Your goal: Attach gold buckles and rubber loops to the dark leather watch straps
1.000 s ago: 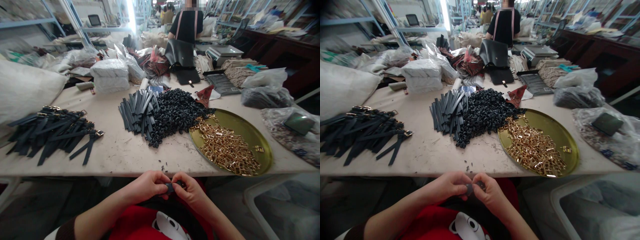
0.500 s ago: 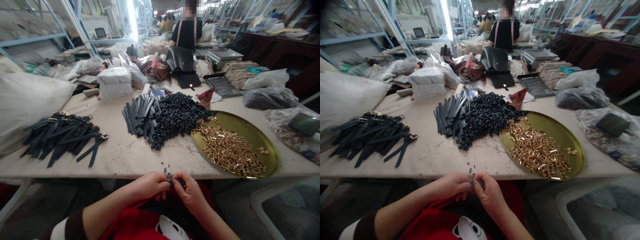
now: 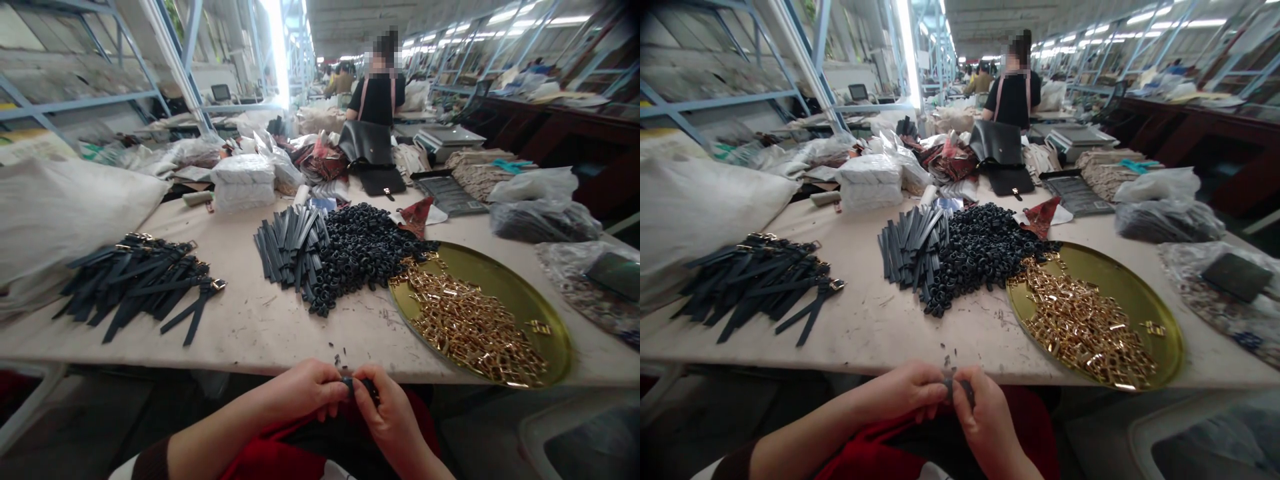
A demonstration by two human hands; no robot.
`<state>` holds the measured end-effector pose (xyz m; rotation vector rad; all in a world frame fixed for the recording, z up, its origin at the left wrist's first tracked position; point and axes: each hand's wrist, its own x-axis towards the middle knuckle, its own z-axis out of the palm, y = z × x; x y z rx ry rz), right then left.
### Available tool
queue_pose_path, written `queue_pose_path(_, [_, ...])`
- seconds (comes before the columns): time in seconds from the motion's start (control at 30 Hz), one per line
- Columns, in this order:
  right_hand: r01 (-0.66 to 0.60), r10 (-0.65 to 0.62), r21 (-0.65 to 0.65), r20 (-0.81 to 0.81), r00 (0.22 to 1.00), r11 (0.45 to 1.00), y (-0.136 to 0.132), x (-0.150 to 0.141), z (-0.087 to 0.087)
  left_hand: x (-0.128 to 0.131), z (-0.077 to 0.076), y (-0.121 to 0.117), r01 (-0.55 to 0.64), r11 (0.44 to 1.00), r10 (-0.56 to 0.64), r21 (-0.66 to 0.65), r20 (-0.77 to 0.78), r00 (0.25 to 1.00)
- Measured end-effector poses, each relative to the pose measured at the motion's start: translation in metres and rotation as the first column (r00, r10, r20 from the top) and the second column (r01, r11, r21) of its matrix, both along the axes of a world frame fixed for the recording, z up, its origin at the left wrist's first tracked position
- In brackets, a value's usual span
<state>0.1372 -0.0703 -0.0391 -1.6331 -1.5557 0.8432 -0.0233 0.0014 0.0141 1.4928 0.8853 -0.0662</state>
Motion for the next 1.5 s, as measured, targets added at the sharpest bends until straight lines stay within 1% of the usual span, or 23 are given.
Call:
queue_pose_path(0.13, [-0.006,0.006,0.005,-0.010,1.000,1.000,-0.001,-0.004,-0.002,0.007,0.001,-0.003,-0.025,0.998,0.027,0.065,-0.022,0.999])
queue_pose_path(0.23, [-0.008,0.008,0.003,-0.062,0.998,1.000,0.005,-0.005,-0.001,0.010,0.002,0.000,0.030,0.994,-0.027,0.109,-0.026,0.999])
queue_pose_path(0.3, [-0.013,0.013,0.013,-0.011,1.000,1.000,0.016,-0.003,0.000,0.010,0.000,0.009,0.089,0.968,-0.075,0.234,-0.067,0.995])
queue_pose_path(0.37, [-0.001,-0.005,0.053,0.113,0.994,0.999,0.033,0.001,0.000,0.008,-0.002,0.025,0.116,0.885,-0.058,0.452,-0.142,0.988])
queue_pose_path(0.4, [0.017,-0.032,0.082,0.178,0.983,0.996,0.042,0.004,-0.001,0.006,-0.003,0.035,0.107,0.819,-0.011,0.564,-0.172,0.985])
queue_pose_path(0.47, [0.069,-0.107,0.139,0.286,0.952,0.988,0.059,0.009,-0.006,0.001,-0.005,0.060,0.019,0.691,0.164,0.723,-0.183,0.969])
queue_pose_path(0.57, [0.116,-0.188,0.207,0.372,0.909,0.971,0.074,0.013,-0.016,-0.009,-0.008,0.101,-0.145,0.529,0.482,0.836,-0.155,0.862])
queue_pose_path(0.63, [0.135,-0.222,0.251,0.360,0.906,0.958,0.076,0.013,-0.022,-0.013,-0.013,0.124,-0.192,0.494,0.578,0.848,-0.156,0.801])
queue_pose_path(0.77, [0.202,-0.271,0.281,0.233,0.934,0.938,0.072,0.015,-0.033,-0.015,-0.025,0.150,-0.273,0.522,0.624,0.808,-0.143,0.768])
queue_pose_path(0.87, [0.257,-0.307,0.297,0.135,0.942,0.920,0.070,0.017,-0.036,-0.019,-0.024,0.142,-0.340,0.578,0.606,0.742,-0.112,0.787])
queue_pose_path(0.93, [0.308,-0.350,0.332,0.075,0.934,0.892,0.068,0.018,-0.032,-0.024,-0.017,0.120,-0.363,0.615,0.570,0.701,-0.076,0.818])
queue_pose_path(1.0, [0.343,-0.366,0.324,0.013,0.930,0.882,0.067,0.018,-0.021,-0.028,-0.010,0.088,-0.347,0.658,0.501,0.668,-0.044,0.865])
queue_pose_path(1.03, [0.341,-0.349,0.285,-0.026,0.937,0.896,0.066,0.018,-0.013,-0.029,-0.007,0.070,-0.294,0.694,0.398,0.657,-0.010,0.917])
queue_pose_path(1.07, [0.320,-0.311,0.228,-0.075,0.947,0.920,0.067,0.017,-0.005,-0.029,-0.006,0.053,-0.223,0.700,0.309,0.679,-0.005,0.951])
queue_pose_path(1.17, [0.255,-0.235,0.050,-0.250,0.939,0.966,0.069,0.014,0.016,-0.026,-0.006,0.014,0.014,0.598,0.150,0.802,-0.129,0.980])
queue_pose_path(1.2, [0.246,-0.234,0.004,-0.291,0.928,0.969,0.070,0.012,0.020,-0.024,-0.007,0.007,0.052,0.580,0.126,0.813,-0.152,0.980])
queue_pose_path(1.23, [0.233,-0.234,-0.042,-0.326,0.916,0.971,0.070,0.010,0.022,-0.021,-0.007,0.003,0.046,0.586,0.113,0.809,-0.138,0.984])
queue_pose_path(1.27, [0.208,-0.226,-0.090,-0.361,0.905,0.974,0.071,0.008,0.023,-0.018,-0.007,0.002,-0.003,0.621,0.115,0.784,-0.087,0.990])
queue_pose_path(1.33, [0.070,-0.140,-0.167,-0.456,0.879,0.983,0.072,0.002,0.022,-0.011,-0.004,0.005,-0.149,0.767,0.137,0.624,0.068,0.988])
queue_pose_path(1.37, [-0.020,-0.077,-0.184,-0.504,0.860,0.983,0.073,-0.001,0.021,-0.008,-0.003,0.008,-0.215,0.849,0.166,0.482,0.143,0.976])
queue_pose_path(1.4, [-0.097,-0.016,-0.183,-0.535,0.845,0.978,0.075,-0.002,0.021,-0.005,-0.001,0.011,-0.260,0.910,0.205,0.323,0.196,0.959])
queue_pose_path(1.43, [-0.137,0.029,-0.166,-0.531,0.847,0.976,0.079,-0.003,0.020,-0.002,0.000,0.014,-0.295,0.939,0.255,0.176,0.221,0.941])
queue_pose_path(1.5, [-0.108,0.062,-0.099,-0.388,0.920,0.989,0.090,-0.002,0.019,0.000,0.002,0.018,-0.388,0.921,0.387,-0.032,0.195,0.901])
